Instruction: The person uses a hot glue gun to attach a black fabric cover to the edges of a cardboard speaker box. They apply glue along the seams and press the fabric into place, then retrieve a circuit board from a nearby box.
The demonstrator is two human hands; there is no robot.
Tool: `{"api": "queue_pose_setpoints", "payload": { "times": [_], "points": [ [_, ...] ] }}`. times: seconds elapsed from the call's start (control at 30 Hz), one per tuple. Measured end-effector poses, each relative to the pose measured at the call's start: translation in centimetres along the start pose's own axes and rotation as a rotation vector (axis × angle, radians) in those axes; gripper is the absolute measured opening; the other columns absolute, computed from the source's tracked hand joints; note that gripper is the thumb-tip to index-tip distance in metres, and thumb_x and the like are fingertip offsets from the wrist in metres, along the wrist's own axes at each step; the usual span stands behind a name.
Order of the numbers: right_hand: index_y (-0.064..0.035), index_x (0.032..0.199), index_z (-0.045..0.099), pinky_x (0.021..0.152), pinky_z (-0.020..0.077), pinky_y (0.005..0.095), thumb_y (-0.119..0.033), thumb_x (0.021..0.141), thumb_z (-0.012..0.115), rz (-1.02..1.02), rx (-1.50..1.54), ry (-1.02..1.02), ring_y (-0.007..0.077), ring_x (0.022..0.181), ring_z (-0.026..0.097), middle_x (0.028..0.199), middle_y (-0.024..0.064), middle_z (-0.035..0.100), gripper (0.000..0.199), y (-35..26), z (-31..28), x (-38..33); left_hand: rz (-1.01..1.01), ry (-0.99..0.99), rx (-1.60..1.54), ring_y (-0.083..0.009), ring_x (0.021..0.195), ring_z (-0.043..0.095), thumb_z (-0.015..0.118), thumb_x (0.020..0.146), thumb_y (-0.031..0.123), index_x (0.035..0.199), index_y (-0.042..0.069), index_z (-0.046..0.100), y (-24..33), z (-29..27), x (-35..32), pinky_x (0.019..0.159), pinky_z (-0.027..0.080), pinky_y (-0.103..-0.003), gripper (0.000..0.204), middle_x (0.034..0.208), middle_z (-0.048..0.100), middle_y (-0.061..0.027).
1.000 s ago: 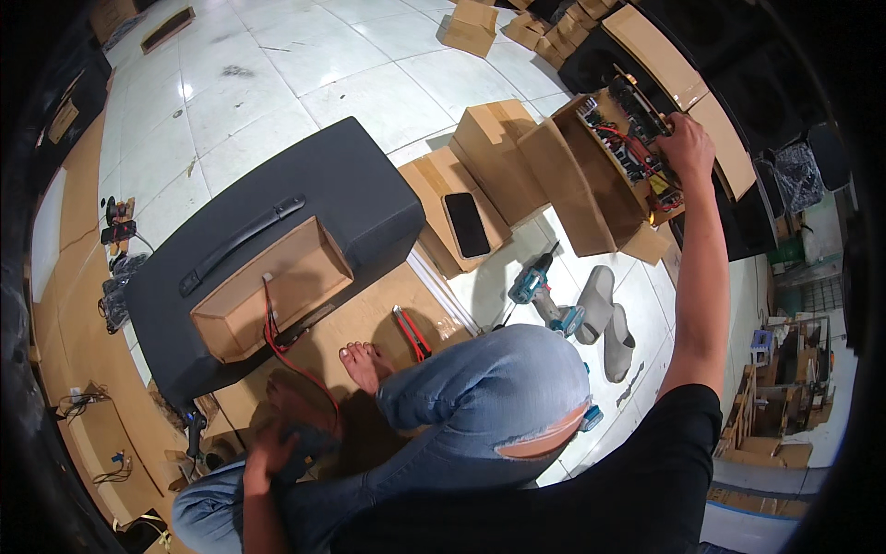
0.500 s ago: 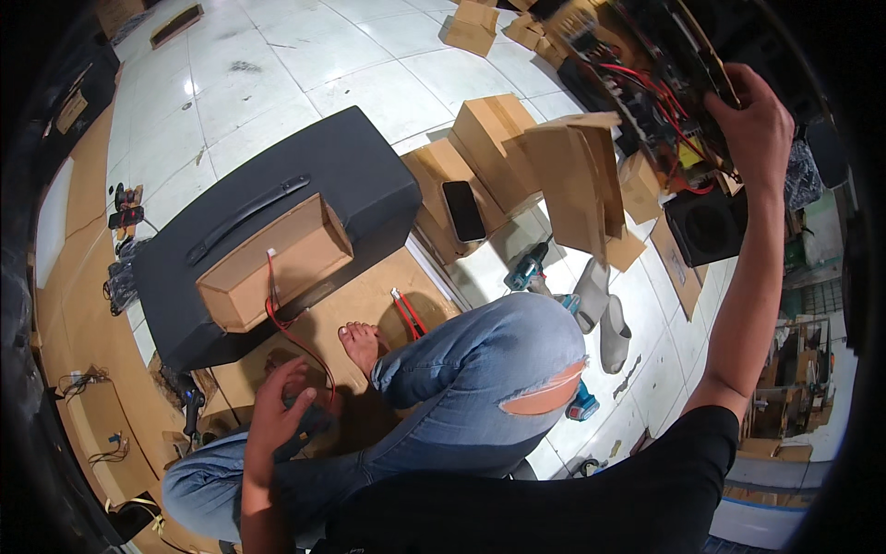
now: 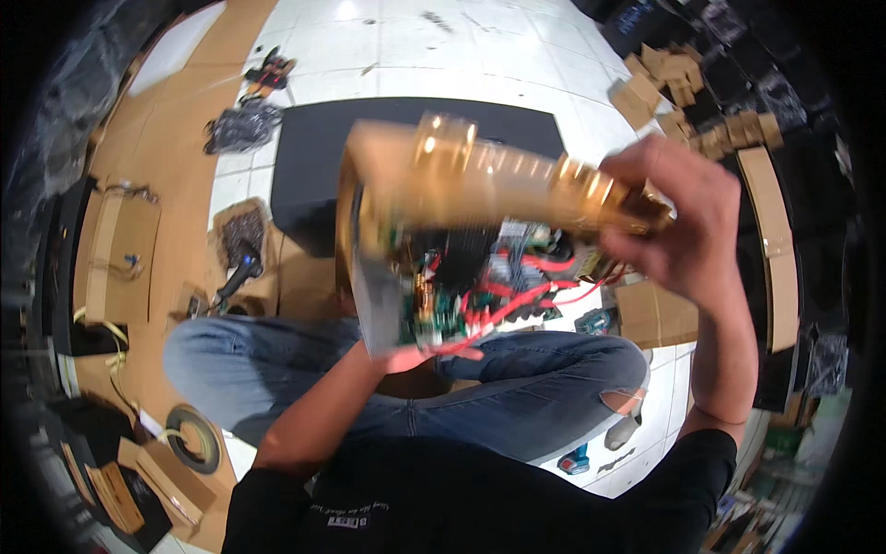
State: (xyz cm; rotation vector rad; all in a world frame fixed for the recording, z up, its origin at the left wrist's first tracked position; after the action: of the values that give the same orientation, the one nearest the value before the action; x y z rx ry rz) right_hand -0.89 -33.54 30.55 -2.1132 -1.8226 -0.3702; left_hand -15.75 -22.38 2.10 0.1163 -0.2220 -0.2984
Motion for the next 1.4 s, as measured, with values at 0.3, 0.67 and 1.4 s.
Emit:
{"api": "queue_pose_setpoints", "payload": {
  "times": [0.3,0.67,1.4],
  "points": [
    [-0.006,0.089,0.066,0.09,0.0607,0.0418,-0.017,0.077,0.068,-0.881,0.017,-0.082,0.0189,0.089,0.064,0.092,0.0027,0.064,0.016,-12.9,10.0,0.0,-0.039,0.299,-0.256,-0.0311,0.135,0.056,0.046,0.09,0.081,0.159,0.013,0.035,-0.7,0.9,-1.9,0.105,0.052,-0.051,0.098,0.152,0.051,-0.0177],
    [-0.0028,0.111,0.072,0.1,0.0533,0.0456,-0.01,0.077,0.078,-0.16,0.615,0.397,0.0268,0.106,0.068,0.109,0.008,0.071,0.035,-9.3,13.4,2.1,0.51,0.339,0.093,-0.0369,0.135,0.055,0.048,0.101,0.063,0.162,0.014,0.024,3.3,0.0,-16.8,0.109,0.043,-0.068,0.082,0.152,0.05,-0.0195],
    [0.0091,0.123,0.057,0.046,0.0547,0.0314,0.001,0.091,0.068,1.078,1.322,0.06,0.0162,0.056,0.06,0.081,0.0115,0.063,0.035,1.3,30.2,-3.0,0.425,-0.264,0.318,-0.0283,0.148,0.036,0.046,0.107,0.047,0.165,0.021,0.015,3.1,9.1,-22.9,0.119,0.008,-0.079,0.071,0.164,0.031,0.0007]
  ]
}}
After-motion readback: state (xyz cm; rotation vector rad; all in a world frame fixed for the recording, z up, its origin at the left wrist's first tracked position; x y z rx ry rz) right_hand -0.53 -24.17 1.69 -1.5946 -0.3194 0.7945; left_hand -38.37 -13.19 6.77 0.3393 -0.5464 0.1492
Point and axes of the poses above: each hand's wrist, its own x-axis towards the middle knuckle, its own z-axis out of the palm, y = z × x, the point moved 5 cm from there along x, towards the middle knuckle
